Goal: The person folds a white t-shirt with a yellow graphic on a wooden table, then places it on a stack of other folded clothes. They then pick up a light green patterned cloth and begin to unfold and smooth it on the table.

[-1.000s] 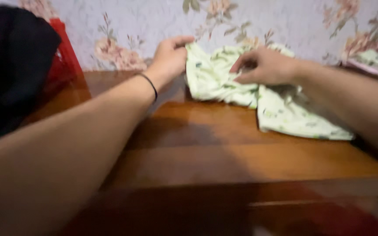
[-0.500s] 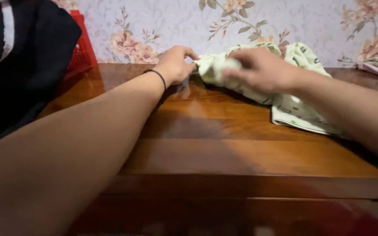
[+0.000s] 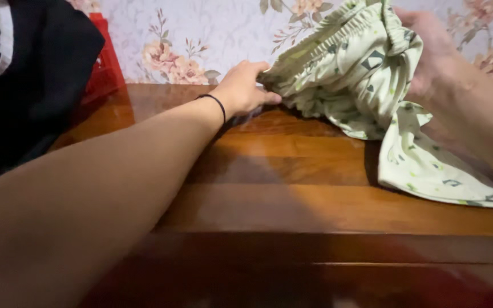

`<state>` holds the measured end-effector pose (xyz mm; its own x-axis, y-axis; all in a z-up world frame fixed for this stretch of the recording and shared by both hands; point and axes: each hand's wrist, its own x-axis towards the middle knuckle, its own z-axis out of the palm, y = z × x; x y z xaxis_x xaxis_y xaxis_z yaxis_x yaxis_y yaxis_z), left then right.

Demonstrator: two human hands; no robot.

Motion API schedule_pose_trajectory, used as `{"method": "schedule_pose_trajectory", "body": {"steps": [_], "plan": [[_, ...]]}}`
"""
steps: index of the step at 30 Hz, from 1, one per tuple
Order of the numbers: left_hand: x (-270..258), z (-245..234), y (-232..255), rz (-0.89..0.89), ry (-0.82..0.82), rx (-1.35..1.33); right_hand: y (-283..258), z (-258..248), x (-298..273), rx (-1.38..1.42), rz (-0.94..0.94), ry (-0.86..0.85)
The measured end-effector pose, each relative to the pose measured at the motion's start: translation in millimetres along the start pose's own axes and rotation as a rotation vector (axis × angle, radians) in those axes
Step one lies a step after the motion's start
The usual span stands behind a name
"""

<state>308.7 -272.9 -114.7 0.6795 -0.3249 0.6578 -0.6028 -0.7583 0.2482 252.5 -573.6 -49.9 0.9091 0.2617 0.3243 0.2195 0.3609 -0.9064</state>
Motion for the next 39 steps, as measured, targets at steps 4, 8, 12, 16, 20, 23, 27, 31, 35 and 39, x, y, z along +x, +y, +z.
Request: {"method": "schedule_pose_trajectory", "body": {"steps": [4, 8, 12, 16, 20, 23, 27, 31, 35, 39], "plan": [[-3.9, 2.5, -12.8, -0.093, 0.126, 0.033, -2.5, -12.0, -4.4, -0.103, -0.037, 0.044], [8.4, -10.9, -29.8, -0.286, 0.322, -0.236, -11.9, -23.7, -0.5, -0.285, -0.013, 0.132], [9.9, -22.3, -40.7, -0.374, 0.492, -0.360, -5.7, -42.0, 9.4, -0.446, 0.099, 0.326], [7.1, -30.1, -35.8, -0.240, 0.495, -0.999, -4.0, -63.9, 14.9, -0.492, -0.004, 0.437], [2.9, -44.6, -24.2, -0.299, 0.356, -1.286, -12.0, -71.0, 15.1, -0.360, 0.013, 0.322], [-5.1, -50.0, -19.5, -0.349, 0.298, -1.204, -16.1, -67.7, 13.9, -0.372, 0.091, 0.260], [-12.0, -46.5, -21.4, -0.555, 0.366, -0.333, -9.1, -57.5, 8.7, -0.473, 0.103, 0.275], [-6.9, -34.2, -16.5, -0.190, 0.485, 0.035, 5.2, -41.3, -3.4, -1.037, -0.258, 0.283], [2.8, -8.1, 13.0, 0.068, 0.194, -0.215, 9.7, -22.3, -13.5, -1.120, -0.341, 0.240], [-7.3, 2.2, 32.2, 0.224, -0.102, -0.200, 16.7, -6.5, -18.2, -1.228, -0.031, 0.172]]}}
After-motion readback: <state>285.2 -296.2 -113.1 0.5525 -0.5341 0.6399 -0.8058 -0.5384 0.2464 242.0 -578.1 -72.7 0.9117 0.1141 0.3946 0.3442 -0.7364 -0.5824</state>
